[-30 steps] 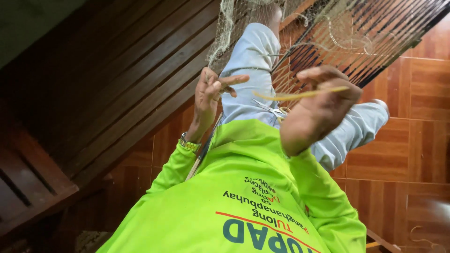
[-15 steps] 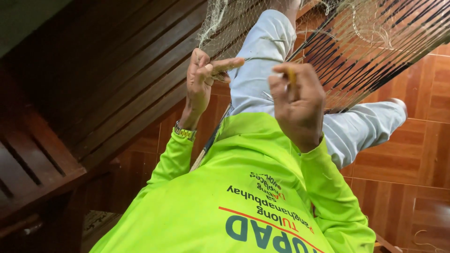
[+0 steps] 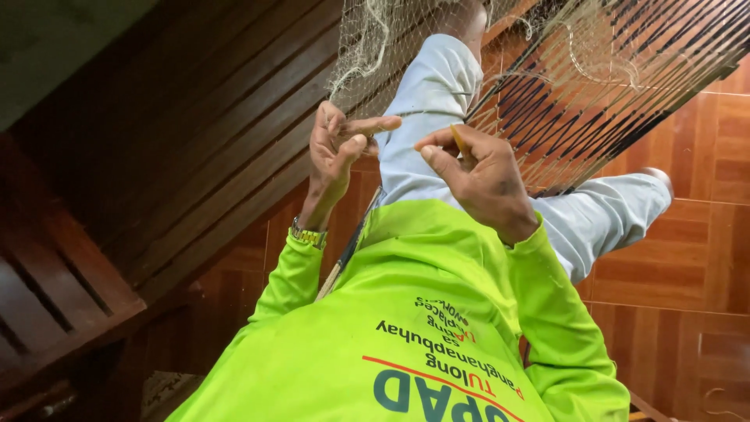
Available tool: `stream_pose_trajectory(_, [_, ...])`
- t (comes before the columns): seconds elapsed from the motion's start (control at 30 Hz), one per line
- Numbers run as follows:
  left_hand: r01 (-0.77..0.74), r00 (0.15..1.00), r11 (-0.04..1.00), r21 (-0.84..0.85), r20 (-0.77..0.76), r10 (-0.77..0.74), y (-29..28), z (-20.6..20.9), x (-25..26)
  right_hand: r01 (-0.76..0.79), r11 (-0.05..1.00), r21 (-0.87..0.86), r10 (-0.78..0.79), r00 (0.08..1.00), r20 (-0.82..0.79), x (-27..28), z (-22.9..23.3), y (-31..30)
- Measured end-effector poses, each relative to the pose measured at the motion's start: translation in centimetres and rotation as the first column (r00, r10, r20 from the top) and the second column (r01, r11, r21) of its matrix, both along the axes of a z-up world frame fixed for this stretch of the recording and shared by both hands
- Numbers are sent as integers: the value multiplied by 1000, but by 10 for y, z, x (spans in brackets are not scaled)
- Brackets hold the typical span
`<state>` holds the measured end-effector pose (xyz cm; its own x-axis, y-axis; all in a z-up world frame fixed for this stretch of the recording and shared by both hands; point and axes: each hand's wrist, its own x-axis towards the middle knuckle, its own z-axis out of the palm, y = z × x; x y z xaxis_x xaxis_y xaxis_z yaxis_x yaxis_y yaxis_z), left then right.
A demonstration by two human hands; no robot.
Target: Weaving or repairing a fishing net using a shuttle and thread by tying knots in a repetitive pattern.
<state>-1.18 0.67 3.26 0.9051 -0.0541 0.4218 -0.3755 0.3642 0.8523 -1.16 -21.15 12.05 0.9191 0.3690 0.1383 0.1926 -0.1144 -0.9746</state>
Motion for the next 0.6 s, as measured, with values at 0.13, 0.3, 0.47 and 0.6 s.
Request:
stream_pose_trajectory(0.13, [-20, 1000, 999, -26, 7, 20, -5, 2, -2, 26, 1000, 12, -26, 1000, 3, -1, 1, -1])
stream_pose_trajectory(0.3, [-97, 995, 995, -3, -11, 97, -8, 3, 1, 66, 996, -61, -65, 997, 30, -4, 9, 1])
stream_pose_trajectory(0.47, [-131, 991, 991, 6, -34, 131, -13, 7, -2, 94, 994, -48, -93, 995, 25, -7, 5, 5])
stream_pose_trajectory(0.6, [-207, 978, 978, 27, -18, 208, -22, 8, -1, 63, 997, -39, -61, 997, 42, -8, 3, 7])
